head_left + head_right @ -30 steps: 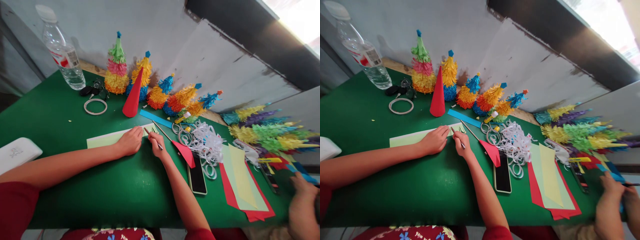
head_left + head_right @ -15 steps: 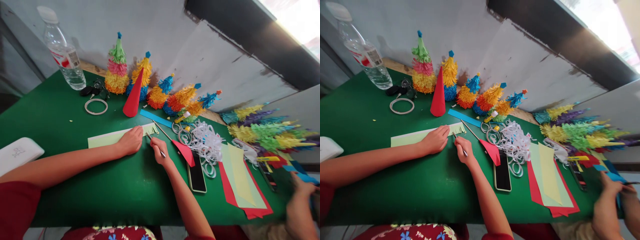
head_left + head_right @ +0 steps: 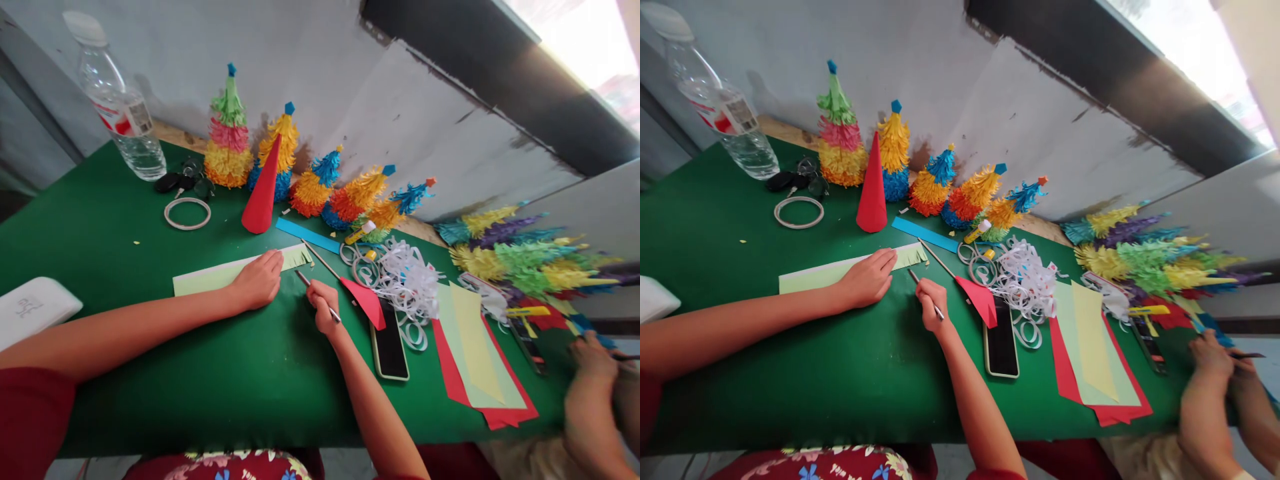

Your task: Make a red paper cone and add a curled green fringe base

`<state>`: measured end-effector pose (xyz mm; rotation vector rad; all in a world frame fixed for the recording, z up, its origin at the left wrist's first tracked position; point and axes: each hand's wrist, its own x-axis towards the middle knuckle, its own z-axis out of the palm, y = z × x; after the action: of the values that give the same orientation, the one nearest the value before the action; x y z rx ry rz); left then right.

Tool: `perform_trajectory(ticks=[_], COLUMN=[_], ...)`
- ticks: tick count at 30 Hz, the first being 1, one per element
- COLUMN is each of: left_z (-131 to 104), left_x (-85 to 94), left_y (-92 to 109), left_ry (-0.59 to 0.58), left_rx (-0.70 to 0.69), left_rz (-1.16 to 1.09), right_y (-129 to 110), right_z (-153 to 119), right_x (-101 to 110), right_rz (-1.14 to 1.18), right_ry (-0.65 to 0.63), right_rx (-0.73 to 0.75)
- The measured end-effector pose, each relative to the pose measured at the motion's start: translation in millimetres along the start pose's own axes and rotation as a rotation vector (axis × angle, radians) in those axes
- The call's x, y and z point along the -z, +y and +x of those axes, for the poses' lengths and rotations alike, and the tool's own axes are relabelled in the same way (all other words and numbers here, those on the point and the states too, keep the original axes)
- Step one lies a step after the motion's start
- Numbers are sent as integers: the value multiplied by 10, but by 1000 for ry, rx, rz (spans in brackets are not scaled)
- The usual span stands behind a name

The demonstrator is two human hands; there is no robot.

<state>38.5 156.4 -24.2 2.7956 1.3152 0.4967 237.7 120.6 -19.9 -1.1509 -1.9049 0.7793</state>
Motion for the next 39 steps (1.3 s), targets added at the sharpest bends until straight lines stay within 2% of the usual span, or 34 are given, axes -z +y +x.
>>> perform_trajectory(ticks=[3,8,11,26,39], left_z=[1,10,20,20,24], left_x=[1,36,55,32,46], left_y=[2,7,8,6,2], left_ry=[-2,-3,0,-11,-63], left_rx=[34,44,6,-7,-26], left_rz=[-28,-28,-19,24,95], right_y=[81,77,37,-25,-145], right_z=[125,413,466,466,198], right_x=[-27,-102,-126,-109,-16], right_rz=[57,-49,-111,-153,-166], right_ry=[79,-6,-47,-133,-174], right_rx=[6,75,105,106,43])
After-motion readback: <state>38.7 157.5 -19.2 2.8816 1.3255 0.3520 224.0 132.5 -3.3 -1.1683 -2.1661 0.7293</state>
